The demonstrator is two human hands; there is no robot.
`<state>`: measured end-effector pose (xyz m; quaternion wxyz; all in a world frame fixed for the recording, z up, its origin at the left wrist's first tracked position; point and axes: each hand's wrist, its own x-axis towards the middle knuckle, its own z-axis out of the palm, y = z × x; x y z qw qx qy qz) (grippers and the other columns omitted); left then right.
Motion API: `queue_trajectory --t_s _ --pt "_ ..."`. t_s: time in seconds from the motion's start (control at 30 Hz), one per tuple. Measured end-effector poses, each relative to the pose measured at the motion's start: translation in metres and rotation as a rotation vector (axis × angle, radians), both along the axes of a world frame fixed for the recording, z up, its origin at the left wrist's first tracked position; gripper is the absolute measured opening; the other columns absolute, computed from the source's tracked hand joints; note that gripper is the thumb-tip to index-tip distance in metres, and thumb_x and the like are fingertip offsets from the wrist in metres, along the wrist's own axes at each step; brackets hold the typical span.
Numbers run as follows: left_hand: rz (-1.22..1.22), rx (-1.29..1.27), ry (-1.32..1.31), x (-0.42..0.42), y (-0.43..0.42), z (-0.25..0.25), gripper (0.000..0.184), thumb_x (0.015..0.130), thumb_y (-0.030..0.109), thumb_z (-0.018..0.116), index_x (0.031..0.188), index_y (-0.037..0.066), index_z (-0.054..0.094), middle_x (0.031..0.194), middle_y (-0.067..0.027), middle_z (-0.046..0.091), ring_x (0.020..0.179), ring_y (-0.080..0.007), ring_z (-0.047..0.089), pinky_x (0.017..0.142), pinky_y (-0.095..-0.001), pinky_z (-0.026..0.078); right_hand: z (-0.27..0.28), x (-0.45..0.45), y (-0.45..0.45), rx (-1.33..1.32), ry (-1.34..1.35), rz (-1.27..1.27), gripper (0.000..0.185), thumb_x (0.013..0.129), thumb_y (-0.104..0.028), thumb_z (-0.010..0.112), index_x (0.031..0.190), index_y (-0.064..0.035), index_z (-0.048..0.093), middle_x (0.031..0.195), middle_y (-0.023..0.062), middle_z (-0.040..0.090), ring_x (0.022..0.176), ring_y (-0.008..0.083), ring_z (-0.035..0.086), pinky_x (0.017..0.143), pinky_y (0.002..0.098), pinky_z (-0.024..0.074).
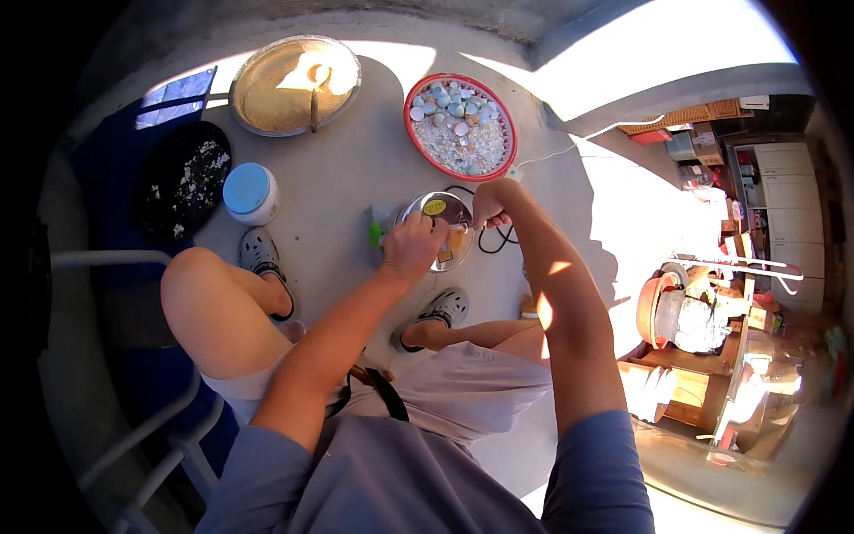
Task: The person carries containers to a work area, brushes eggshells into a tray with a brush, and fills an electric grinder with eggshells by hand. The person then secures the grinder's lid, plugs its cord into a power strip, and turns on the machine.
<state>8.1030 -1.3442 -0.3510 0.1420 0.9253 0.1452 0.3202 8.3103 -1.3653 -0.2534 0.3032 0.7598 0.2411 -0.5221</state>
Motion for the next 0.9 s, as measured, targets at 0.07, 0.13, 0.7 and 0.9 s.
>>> queue_trajectory --t_s 0.07,0.13,0.7,0.9 --pt "-0.014 -0.029 0.013 -0.003 -0.002 0.004 0.018 0.071 0.019 0.067 0.086 0.013 0.058 0.075 -0.0013 0.056 0.08 -0.0187 0.058 0.062 -0.0324 0.05 -0.001 -0.004 -0.006 0.101 -0.009 0.345 0.011 0.071 -0.012 0.071 0.074 -0.0025 0.066 0.057 0.0043 0.058 0.049 0.0141 0.055 0.046 0.0295 0.0455" --pt "-0.011 -0.043 0.019 -0.001 -0.002 0.005 0.017 0.071 0.018 0.068 0.085 0.014 0.059 0.075 -0.001 0.056 0.079 -0.0186 0.058 0.062 -0.0325 0.051 0.0 -0.002 -0.009 0.127 -0.028 0.351 0.009 0.07 -0.01 0.072 0.074 -0.0032 0.067 0.058 0.0046 0.059 0.05 0.0143 0.055 0.046 0.0302 0.0458" --pt "-0.064 0.062 0.028 -0.012 -0.002 0.008 0.035 0.077 0.017 0.063 0.112 0.011 0.064 0.073 -0.0023 0.058 0.076 -0.0201 0.058 0.06 -0.0329 0.052 -0.05 0.029 0.037 -0.281 0.205 0.252 0.016 0.071 -0.017 0.081 0.072 -0.0091 0.066 0.068 -0.0011 0.057 0.058 0.0122 0.05 0.055 0.0297 0.0441" --pt "-0.072 -0.107 0.127 0.006 0.013 0.002 0.04 0.062 0.016 0.077 0.1 0.014 0.065 0.082 -0.0035 0.062 0.085 -0.0228 0.062 0.067 -0.0391 0.054 -0.013 0.023 0.007 0.41 0.144 0.546 0.044 0.076 -0.017 0.076 0.117 -0.0046 0.065 0.093 0.0079 0.07 0.086 0.0216 0.067 0.081 0.0352 0.0533"
